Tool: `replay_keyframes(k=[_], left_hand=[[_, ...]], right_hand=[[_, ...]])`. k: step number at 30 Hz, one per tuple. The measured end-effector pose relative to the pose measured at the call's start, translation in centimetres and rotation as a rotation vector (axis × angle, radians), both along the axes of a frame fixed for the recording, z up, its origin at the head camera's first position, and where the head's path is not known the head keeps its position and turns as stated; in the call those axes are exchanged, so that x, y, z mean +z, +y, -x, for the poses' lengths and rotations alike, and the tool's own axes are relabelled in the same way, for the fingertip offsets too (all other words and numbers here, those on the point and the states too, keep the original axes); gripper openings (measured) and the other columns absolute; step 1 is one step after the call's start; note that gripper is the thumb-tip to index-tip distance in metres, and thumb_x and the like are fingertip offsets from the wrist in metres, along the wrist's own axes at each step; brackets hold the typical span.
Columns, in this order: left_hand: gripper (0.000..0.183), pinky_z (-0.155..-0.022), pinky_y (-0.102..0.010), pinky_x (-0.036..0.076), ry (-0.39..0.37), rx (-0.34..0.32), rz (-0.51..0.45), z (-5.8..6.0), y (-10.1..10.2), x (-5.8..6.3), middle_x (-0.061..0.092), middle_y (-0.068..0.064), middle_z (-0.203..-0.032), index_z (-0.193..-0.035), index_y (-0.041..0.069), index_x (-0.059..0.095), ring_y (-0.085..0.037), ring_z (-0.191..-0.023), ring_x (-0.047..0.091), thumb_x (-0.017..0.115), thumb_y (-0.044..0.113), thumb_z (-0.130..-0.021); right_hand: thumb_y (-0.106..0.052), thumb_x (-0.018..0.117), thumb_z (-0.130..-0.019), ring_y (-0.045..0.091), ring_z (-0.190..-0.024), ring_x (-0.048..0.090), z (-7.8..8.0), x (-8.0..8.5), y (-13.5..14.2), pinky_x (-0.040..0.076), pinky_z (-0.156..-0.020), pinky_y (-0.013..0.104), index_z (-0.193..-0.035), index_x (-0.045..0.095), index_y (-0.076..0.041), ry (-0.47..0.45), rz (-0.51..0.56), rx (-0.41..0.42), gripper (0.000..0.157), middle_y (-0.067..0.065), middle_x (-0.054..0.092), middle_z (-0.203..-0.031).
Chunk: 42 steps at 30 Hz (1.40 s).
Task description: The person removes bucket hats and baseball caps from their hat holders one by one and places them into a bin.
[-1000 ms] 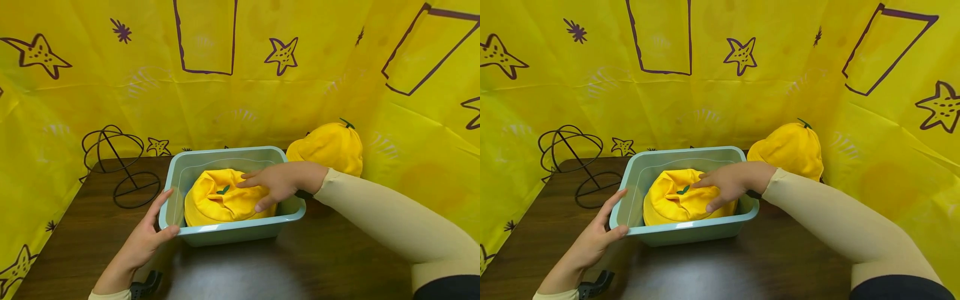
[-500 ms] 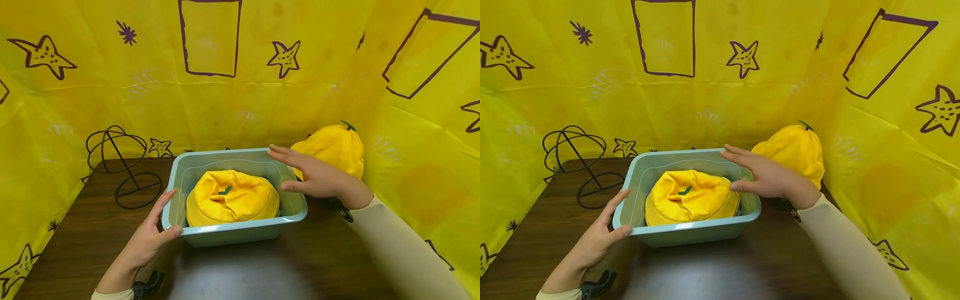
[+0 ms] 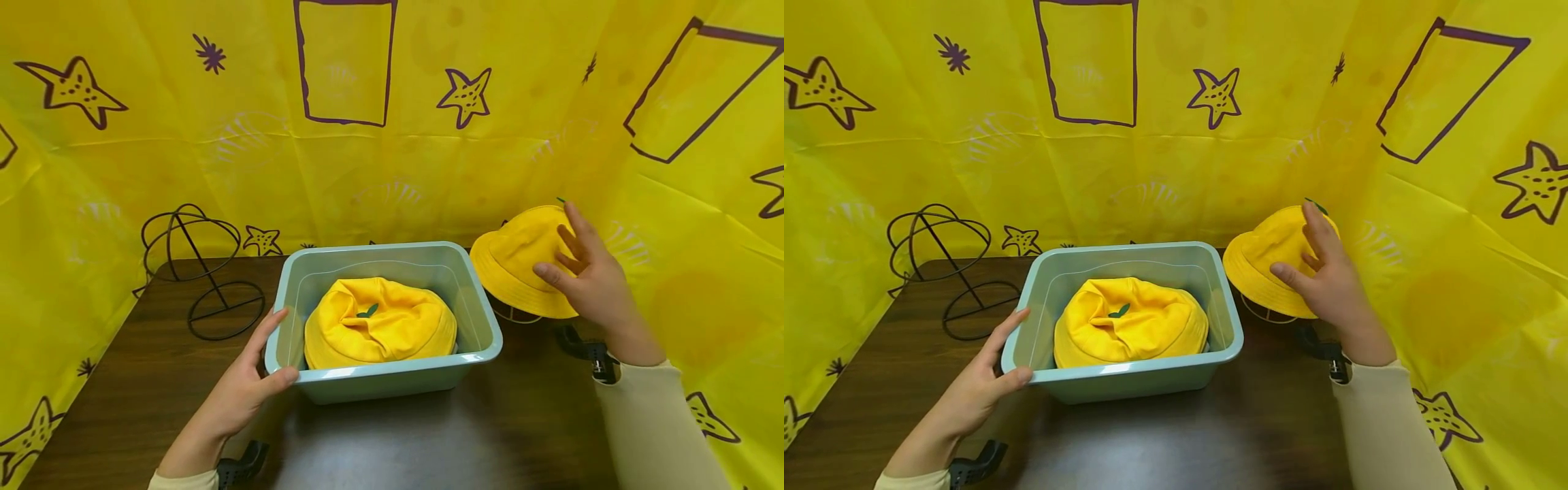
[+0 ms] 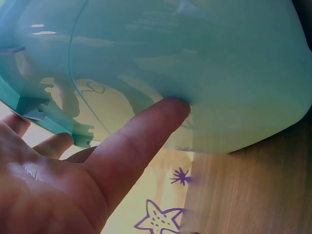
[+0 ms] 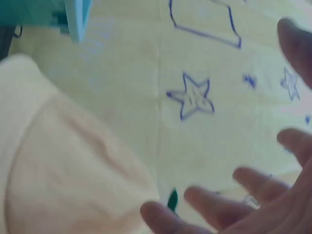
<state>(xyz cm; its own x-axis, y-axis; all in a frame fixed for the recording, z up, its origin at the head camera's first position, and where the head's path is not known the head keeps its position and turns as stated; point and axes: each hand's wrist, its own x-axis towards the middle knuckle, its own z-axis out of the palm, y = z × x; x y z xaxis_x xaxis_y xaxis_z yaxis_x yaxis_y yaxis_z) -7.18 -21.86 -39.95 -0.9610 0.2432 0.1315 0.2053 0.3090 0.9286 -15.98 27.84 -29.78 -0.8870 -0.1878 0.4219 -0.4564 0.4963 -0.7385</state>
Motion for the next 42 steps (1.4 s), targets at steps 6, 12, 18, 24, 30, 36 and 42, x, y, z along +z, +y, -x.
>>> replay_keyframes(k=[6,12,18,24,30,36,42], left_hand=[[0.085,-0.101,-0.072,0.021,-0.002,0.004,0.0,-0.1,0.0,0.1,0.001,-0.012,-0.165,-0.159,0.029,0.023,-0.045,-0.142,0.011,0.07,0.009,-0.091],[0.084,-0.105,-0.047,0.033,-0.014,-0.005,-0.007,-0.1,0.0,0.1,0.001,-0.012,-0.164,-0.159,0.029,0.022,-0.043,-0.141,0.013,0.069,0.009,-0.092],[0.083,-0.093,-0.015,0.036,-0.023,-0.011,-0.038,-0.1,0.1,0.0,0.0,-0.013,-0.164,-0.159,0.026,0.021,-0.044,-0.14,0.017,0.068,0.009,-0.093],[0.082,-0.092,-0.017,0.038,-0.022,-0.016,-0.051,-0.1,0.1,0.0,-0.001,-0.014,-0.164,-0.16,0.023,0.021,-0.044,-0.139,0.02,0.068,0.009,-0.093],[0.082,-0.092,-0.017,0.039,-0.018,-0.013,-0.041,-0.1,0.0,-0.1,-0.001,-0.013,-0.164,-0.159,0.026,0.022,-0.045,-0.139,0.019,0.068,0.009,-0.093],[0.082,-0.093,-0.016,0.036,-0.006,-0.006,-0.01,0.0,0.0,-0.2,0.0,-0.01,-0.165,-0.159,0.029,0.023,-0.043,-0.141,0.016,0.069,0.01,-0.093],[0.082,-0.093,-0.017,0.037,-0.001,-0.017,-0.036,0.1,-0.1,-0.2,-0.002,-0.012,-0.165,-0.159,0.026,0.023,-0.045,-0.14,0.017,0.068,0.007,-0.093]], right_hand=[[-0.014,0.07,-0.095,0.033,-0.147,0.015,0.3,0.7,2.6,0.034,-0.107,0.045,-0.158,0.01,-0.042,-0.109,-0.014,-0.173,0.092,-0.008,0.002,-0.165],[-0.029,0.071,-0.095,0.037,-0.146,0.018,1.1,1.4,4.2,0.036,-0.103,0.053,-0.157,0.009,-0.044,-0.138,-0.124,-0.229,0.09,-0.007,0.002,-0.165],[-0.045,0.069,-0.093,0.049,-0.139,0.028,2.9,2.0,5.2,0.034,-0.096,0.069,-0.16,0.011,-0.038,-0.181,-0.251,-0.249,0.088,0.004,0.003,-0.165],[-0.046,0.066,-0.094,0.053,-0.134,0.033,4.8,2.8,5.8,0.039,-0.092,0.068,-0.161,0.015,-0.029,-0.219,-0.359,-0.221,0.086,0.015,0.007,-0.164],[-0.048,0.065,-0.095,0.055,-0.131,0.037,6.1,3.2,6.0,0.04,-0.093,0.066,-0.161,0.02,-0.025,-0.271,-0.444,-0.197,0.083,0.022,0.014,-0.162],[-0.046,0.065,-0.096,0.056,-0.129,0.037,6.9,3.2,5.7,0.04,-0.092,0.066,-0.156,0.037,-0.017,-0.294,-0.511,-0.174,0.072,0.031,0.03,-0.153],[-0.045,0.063,-0.097,0.05,-0.12,0.045,7.3,3.1,5.5,0.041,-0.077,0.052,-0.147,0.051,-0.011,-0.262,-0.585,-0.163,0.061,0.035,0.042,-0.143]])
